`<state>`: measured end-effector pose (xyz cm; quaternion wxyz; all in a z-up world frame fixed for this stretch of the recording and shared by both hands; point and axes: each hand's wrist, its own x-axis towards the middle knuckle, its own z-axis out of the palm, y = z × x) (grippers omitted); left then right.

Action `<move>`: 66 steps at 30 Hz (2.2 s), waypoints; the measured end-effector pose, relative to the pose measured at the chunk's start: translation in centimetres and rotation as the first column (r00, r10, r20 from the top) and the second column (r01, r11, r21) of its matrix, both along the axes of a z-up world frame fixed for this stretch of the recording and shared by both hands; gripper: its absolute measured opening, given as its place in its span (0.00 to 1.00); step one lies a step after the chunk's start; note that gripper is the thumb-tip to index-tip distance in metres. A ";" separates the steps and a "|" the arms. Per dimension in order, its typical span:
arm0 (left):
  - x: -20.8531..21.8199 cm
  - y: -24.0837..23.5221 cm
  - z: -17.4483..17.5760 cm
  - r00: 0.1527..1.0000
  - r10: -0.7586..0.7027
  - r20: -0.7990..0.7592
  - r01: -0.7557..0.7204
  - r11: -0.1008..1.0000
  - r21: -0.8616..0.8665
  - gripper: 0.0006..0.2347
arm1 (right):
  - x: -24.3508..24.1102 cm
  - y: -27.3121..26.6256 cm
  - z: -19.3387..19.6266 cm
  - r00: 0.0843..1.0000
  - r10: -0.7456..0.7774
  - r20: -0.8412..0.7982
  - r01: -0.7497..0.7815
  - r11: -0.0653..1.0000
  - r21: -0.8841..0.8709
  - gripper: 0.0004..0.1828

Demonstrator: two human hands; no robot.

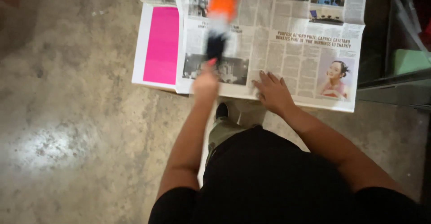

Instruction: The person uses a feather duster to sweep dust off the pages of a newspaper laid out on a table. They repeatedly turn the pages to clean both sides and then fold the newspaper.

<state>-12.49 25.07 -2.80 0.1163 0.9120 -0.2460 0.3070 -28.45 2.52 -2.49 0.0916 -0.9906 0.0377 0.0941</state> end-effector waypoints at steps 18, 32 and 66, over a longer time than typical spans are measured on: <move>19.7 -8.8 -5.3 0.818 0.056 -0.573 -0.112 0.992 -0.063 0.16 | -0.1 0.8 -2.7 0.957 -0.030 0.288 0.067 0.991 -0.120 0.28; 24.8 2.6 -6.7 0.740 0.208 -0.640 -0.136 0.978 0.160 0.18 | 0.1 2.0 -3.6 0.926 -0.116 0.358 0.167 0.979 -0.115 0.25; 6.2 1.3 -5.1 0.741 0.228 -0.632 -0.255 0.966 0.050 0.43 | -16.5 -19.4 -10.1 0.191 -0.873 0.448 0.943 0.291 0.165 0.18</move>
